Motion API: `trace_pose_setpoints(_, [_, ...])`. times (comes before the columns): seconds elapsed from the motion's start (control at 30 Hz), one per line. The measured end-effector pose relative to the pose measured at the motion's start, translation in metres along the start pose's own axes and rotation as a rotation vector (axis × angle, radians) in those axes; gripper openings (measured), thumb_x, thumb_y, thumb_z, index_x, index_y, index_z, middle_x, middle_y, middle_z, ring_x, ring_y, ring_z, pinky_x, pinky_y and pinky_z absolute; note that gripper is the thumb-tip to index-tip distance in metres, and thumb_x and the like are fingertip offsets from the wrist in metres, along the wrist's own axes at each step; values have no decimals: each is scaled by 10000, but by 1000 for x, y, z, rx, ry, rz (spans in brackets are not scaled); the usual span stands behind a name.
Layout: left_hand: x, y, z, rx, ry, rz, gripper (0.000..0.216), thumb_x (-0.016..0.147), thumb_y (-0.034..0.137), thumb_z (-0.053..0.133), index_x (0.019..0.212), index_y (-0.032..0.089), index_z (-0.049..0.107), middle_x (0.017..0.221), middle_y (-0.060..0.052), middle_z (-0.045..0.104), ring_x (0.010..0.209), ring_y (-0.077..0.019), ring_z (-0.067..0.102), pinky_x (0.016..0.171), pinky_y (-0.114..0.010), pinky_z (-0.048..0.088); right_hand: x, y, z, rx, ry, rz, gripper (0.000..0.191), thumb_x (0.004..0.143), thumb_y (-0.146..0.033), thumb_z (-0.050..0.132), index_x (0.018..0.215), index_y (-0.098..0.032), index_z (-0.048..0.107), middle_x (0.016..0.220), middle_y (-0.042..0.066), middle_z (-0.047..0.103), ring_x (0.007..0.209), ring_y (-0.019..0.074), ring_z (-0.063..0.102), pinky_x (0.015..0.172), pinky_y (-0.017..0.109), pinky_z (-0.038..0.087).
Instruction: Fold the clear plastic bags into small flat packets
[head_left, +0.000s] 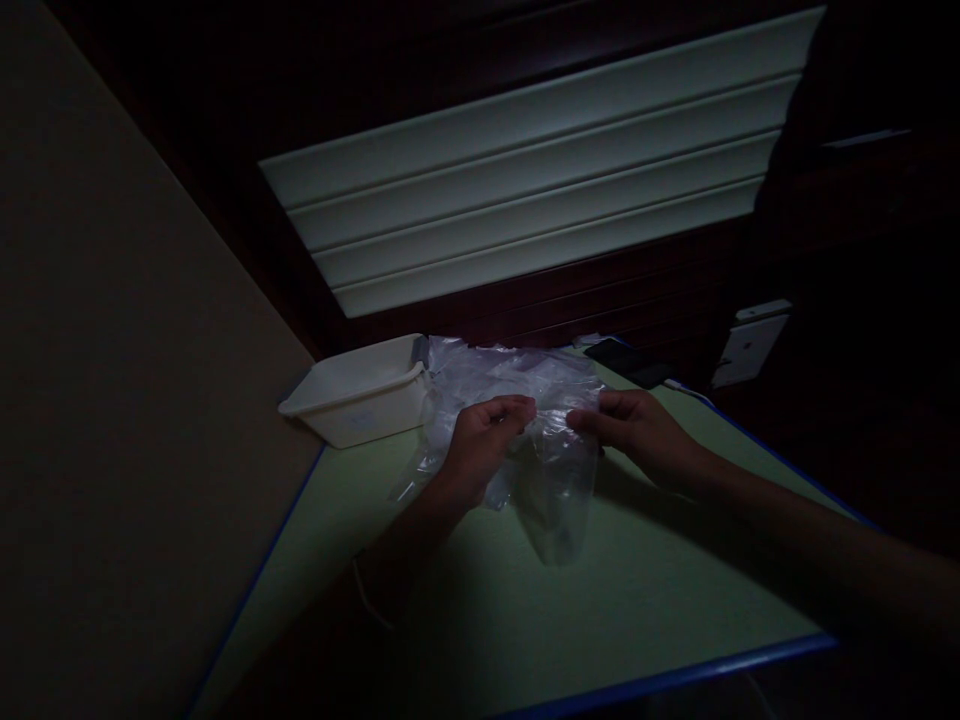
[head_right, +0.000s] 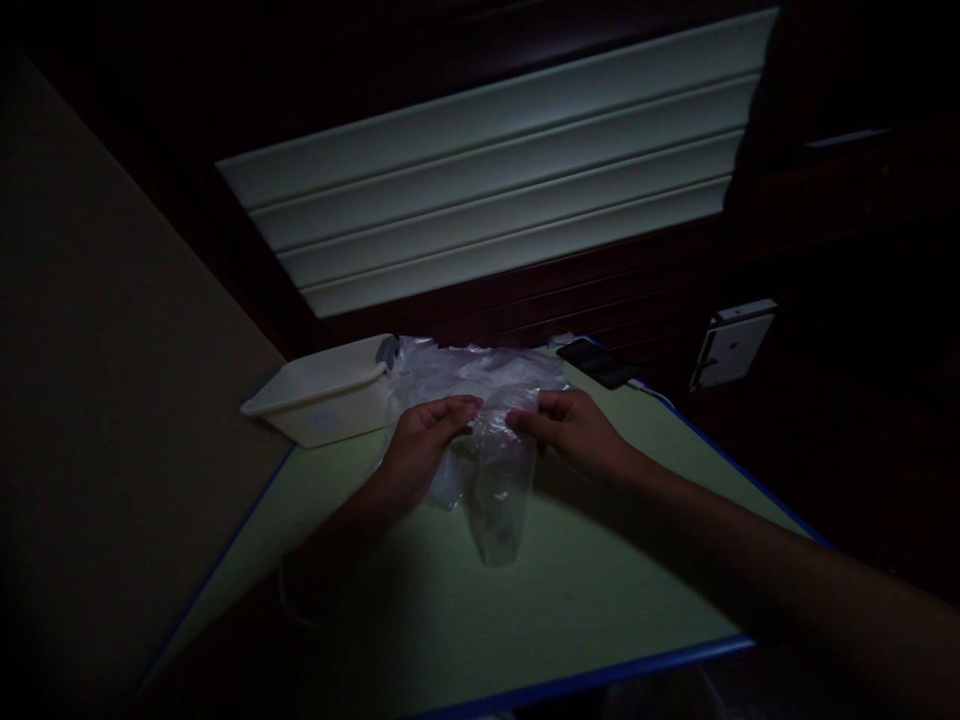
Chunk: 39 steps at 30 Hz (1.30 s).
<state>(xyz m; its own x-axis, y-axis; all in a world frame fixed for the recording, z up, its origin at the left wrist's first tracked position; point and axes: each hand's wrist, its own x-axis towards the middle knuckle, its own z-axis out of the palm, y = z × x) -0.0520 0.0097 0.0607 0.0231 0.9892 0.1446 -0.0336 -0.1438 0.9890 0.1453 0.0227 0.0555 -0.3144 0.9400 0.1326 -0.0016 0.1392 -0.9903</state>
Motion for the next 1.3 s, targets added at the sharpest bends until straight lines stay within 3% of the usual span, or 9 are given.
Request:
trace_pose_setpoints(0.1, [0,0,0,60,55,43,284,762,414,705,880,156,718,972,-72,698,866,-163,611,800,-295,454,1,1,-1,7,34,6,279,714,-434,729,678,-161,681,604,2,603,544,120,512,551,268,407])
trace_pose_setpoints(0.23, [-6,6,3,210,1,168,244,772,379,694,704,146,716,1042,-90,660,940,-183,608,795,-286,458,3,1,-2,-29,66,-17,289,712,-428,725,656,-149,671,576,-2,576,527,114,491,525,260,384])
trace_pose_setpoints(0.47, [-6,3,5,247,-49,150,143,743,294,720,709,156,722,1117,-95,645,976,-196,616,820,-310,471,1,-1,0,-30,74,-22,317,695,-463,738,650,-156,670,567,-1,572,520,112,480,518,261,386])
trace_pose_setpoints(0.73, [-5,-6,6,71,33,58,253,767,395,704,826,150,679,1037,-89,682,938,-184,620,854,-325,459,5,1,-3,41,113,-5,299,698,-433,744,615,-166,636,565,-12,559,508,103,480,507,261,390])
trace_pose_setpoints(0.83, [-9,-6,10,-47,-56,-31,405,684,361,793,992,158,625,1067,-104,682,937,-194,643,861,-341,471,6,2,-4,61,114,-6,288,699,-415,749,615,-166,631,566,-14,553,511,103,476,508,265,385])
trace_pose_setpoints(0.93, [-13,-6,12,-108,-249,-173,563,640,333,833,1125,163,601,1023,-114,705,875,-207,675,850,-367,485,7,3,-5,91,103,-9,275,702,-404,753,642,-162,638,588,-13,556,525,101,477,517,265,384])
trace_pose_setpoints(1.0, [-15,-8,11,-83,-335,-241,453,664,352,814,1032,135,663,934,-112,724,799,-199,686,807,-349,500,7,5,-6,107,101,-7,271,705,-403,754,660,-159,644,599,-13,558,529,98,474,518,263,382])
trace_pose_setpoints(1.1, [-16,-13,9,-29,-346,-327,329,685,393,788,850,120,710,827,-101,732,701,-184,687,703,-308,517,9,7,-7,110,113,-2,276,709,-410,751,662,-159,647,598,-16,558,526,96,467,511,259,374])
trace_pose_setpoints(1.3, [-15,-21,4,-24,-366,-383,384,697,454,770,846,104,720,864,-132,742,714,-195,700,643,-281,523,15,7,-14,136,169,1,248,675,-403,768,665,-179,662,623,-8,583,533,107,477,496,264,374])
